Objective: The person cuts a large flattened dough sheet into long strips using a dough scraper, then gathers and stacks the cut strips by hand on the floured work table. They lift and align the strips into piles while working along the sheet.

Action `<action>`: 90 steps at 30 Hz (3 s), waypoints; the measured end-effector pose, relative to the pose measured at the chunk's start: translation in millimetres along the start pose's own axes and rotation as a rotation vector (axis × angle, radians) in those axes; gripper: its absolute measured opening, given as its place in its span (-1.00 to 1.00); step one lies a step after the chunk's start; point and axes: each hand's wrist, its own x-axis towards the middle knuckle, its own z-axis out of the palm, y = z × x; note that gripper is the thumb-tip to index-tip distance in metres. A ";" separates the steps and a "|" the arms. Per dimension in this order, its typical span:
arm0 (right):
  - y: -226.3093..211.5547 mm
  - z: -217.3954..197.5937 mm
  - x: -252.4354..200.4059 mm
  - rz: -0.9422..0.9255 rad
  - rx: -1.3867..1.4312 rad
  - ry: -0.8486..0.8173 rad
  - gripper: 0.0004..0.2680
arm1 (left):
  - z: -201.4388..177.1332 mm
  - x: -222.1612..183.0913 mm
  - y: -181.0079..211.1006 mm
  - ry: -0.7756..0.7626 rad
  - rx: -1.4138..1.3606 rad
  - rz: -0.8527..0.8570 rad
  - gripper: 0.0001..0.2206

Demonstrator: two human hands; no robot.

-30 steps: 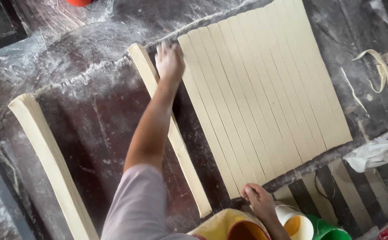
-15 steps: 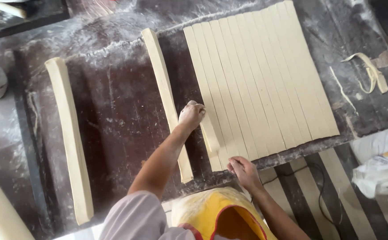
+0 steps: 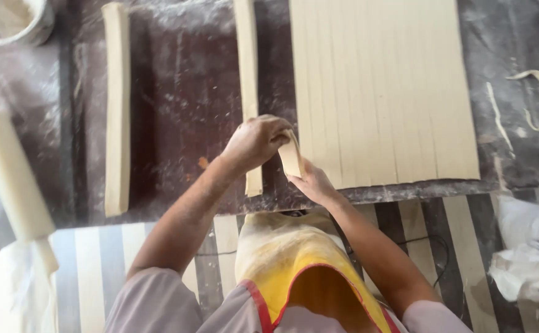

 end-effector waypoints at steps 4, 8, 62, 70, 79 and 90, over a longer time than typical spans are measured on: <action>-10.1 33.7 -2.6 0.185 0.201 -0.197 -0.75 | -30.7 -16.6 -5.4 0.166 0.117 0.055 -0.84; -12.6 71.1 -2.6 0.239 0.219 -0.339 -0.78 | -22.5 -19.5 -45.1 0.122 0.130 -0.073 -0.88; 27.3 91.2 117.7 -0.063 -0.333 0.472 -0.90 | 64.2 123.2 -253.5 0.188 -0.430 -0.340 -0.22; 5.6 81.2 116.8 -0.020 -0.275 0.370 -0.88 | 98.1 -57.5 -166.8 0.133 -0.637 -0.270 -0.30; -3.8 100.6 29.9 0.047 0.368 0.036 -0.57 | 142.2 -153.3 -144.0 0.236 -0.660 -0.352 -0.39; -20.6 115.9 40.5 -0.068 0.542 -0.101 -0.26 | 166.6 -99.7 -156.5 0.294 -0.400 -0.244 -0.41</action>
